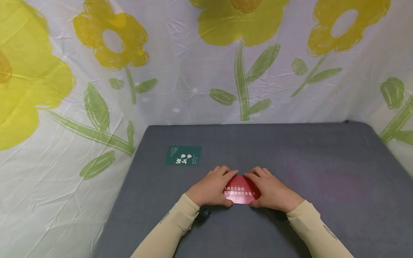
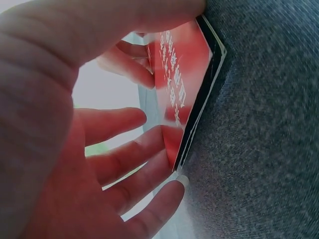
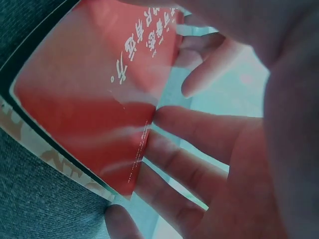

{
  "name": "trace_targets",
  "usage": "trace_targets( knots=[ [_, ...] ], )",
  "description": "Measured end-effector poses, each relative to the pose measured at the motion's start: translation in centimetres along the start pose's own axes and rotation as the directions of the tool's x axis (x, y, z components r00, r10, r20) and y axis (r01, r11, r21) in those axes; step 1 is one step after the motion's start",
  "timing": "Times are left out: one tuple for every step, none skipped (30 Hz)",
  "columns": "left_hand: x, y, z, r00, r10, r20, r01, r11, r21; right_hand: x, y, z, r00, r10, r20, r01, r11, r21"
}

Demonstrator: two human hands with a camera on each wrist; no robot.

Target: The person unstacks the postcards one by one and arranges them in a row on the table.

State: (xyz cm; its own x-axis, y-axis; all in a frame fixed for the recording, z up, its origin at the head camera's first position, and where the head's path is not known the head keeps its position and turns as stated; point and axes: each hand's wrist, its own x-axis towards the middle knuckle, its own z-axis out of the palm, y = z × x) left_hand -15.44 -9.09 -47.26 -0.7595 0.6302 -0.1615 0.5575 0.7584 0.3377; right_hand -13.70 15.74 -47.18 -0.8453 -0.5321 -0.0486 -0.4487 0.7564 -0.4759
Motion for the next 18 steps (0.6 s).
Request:
trace_targets(
  knots=[
    [-0.03, 0.01, -0.05, 1.0, -0.001, -0.001, 0.001, 1.0, -0.002, 0.02, -0.02, 0.02, 1.0, -0.001, 0.0, 0.001, 1.0, -0.003],
    [-0.04, 0.02, -0.09, 1.0, -0.002, -0.002, 0.002, 1.0, -0.001, 0.04, -0.03, 0.03, 1.0, -0.002, -0.001, 0.002, 1.0, -0.007],
    [-0.04, 0.04, -0.14, 1.0, -0.002, -0.005, 0.002, 1.0, 0.0, 0.06, -0.05, 0.04, 1.0, -0.004, -0.001, 0.004, 1.0, -0.011],
    [-0.03, 0.04, -0.16, 1.0, 0.0, -0.007, 0.0, 1.0, 0.003, 0.06, -0.05, 0.06, 1.0, -0.007, -0.003, 0.006, 1.0, -0.016],
    [-0.02, 0.06, -0.19, 1.0, 0.001, -0.009, -0.001, 1.0, 0.005, 0.06, -0.05, 0.07, 1.0, -0.008, -0.004, 0.008, 1.0, -0.021],
    [-0.01, 0.07, -0.2, 1.0, 0.003, -0.011, -0.003, 1.0, 0.008, 0.05, -0.05, 0.08, 1.0, -0.008, -0.005, 0.008, 1.0, -0.024],
    [0.0, 0.07, -0.19, 1.0, 0.006, -0.012, -0.005, 1.0, 0.011, 0.05, -0.04, 0.1, 1.0, -0.008, -0.005, 0.008, 1.0, -0.026],
    [0.01, 0.07, -0.18, 1.0, 0.008, -0.014, -0.007, 1.0, 0.015, 0.04, -0.05, 0.1, 1.0, -0.008, -0.005, 0.008, 1.0, -0.028],
    [0.02, 0.07, -0.17, 1.0, 0.01, -0.016, -0.009, 1.0, 0.017, 0.03, -0.06, 0.11, 1.0, -0.008, -0.006, 0.008, 1.0, -0.03],
    [0.02, 0.07, -0.16, 1.0, 0.012, -0.016, -0.012, 1.0, 0.018, 0.01, -0.07, 0.12, 1.0, -0.006, -0.005, 0.006, 0.999, -0.032],
    [0.01, 0.07, -0.16, 1.0, 0.015, -0.017, -0.015, 1.0, 0.019, 0.01, -0.09, 0.13, 1.0, -0.007, -0.006, 0.007, 0.999, -0.034],
    [0.0, 0.05, -0.16, 1.0, 0.019, -0.019, -0.019, 1.0, 0.02, 0.01, -0.11, 0.14, 1.0, -0.007, -0.007, 0.006, 0.999, -0.036],
    [-0.01, 0.03, -0.15, 1.0, 0.023, -0.021, -0.023, 1.0, 0.02, 0.02, -0.15, 0.14, 1.0, -0.008, -0.007, 0.008, 0.999, -0.036],
    [-0.02, 0.0, -0.16, 0.999, 0.027, -0.024, -0.027, 0.999, 0.021, 0.03, -0.18, 0.14, 1.0, -0.008, -0.007, 0.008, 0.999, -0.037],
    [-0.03, -0.04, -0.15, 0.999, 0.031, -0.026, -0.031, 0.999, 0.022, 0.06, -0.2, 0.15, 1.0, -0.009, -0.008, 0.009, 0.999, -0.037],
    [-0.02, -0.06, -0.13, 0.999, 0.035, -0.028, -0.035, 0.999, 0.025, 0.03, -0.22, 0.14, 1.0, -0.009, -0.007, 0.008, 0.999, -0.035],
    [-0.01, -0.08, -0.11, 0.999, 0.038, -0.031, -0.037, 0.999, 0.028, 0.03, -0.22, 0.13, 1.0, -0.009, -0.007, 0.009, 0.999, -0.032],
    [0.01, -0.1, -0.1, 0.999, 0.04, -0.033, -0.039, 0.999, 0.029, 0.02, -0.23, 0.11, 1.0, -0.008, -0.006, 0.008, 1.0, -0.03]
  ],
)
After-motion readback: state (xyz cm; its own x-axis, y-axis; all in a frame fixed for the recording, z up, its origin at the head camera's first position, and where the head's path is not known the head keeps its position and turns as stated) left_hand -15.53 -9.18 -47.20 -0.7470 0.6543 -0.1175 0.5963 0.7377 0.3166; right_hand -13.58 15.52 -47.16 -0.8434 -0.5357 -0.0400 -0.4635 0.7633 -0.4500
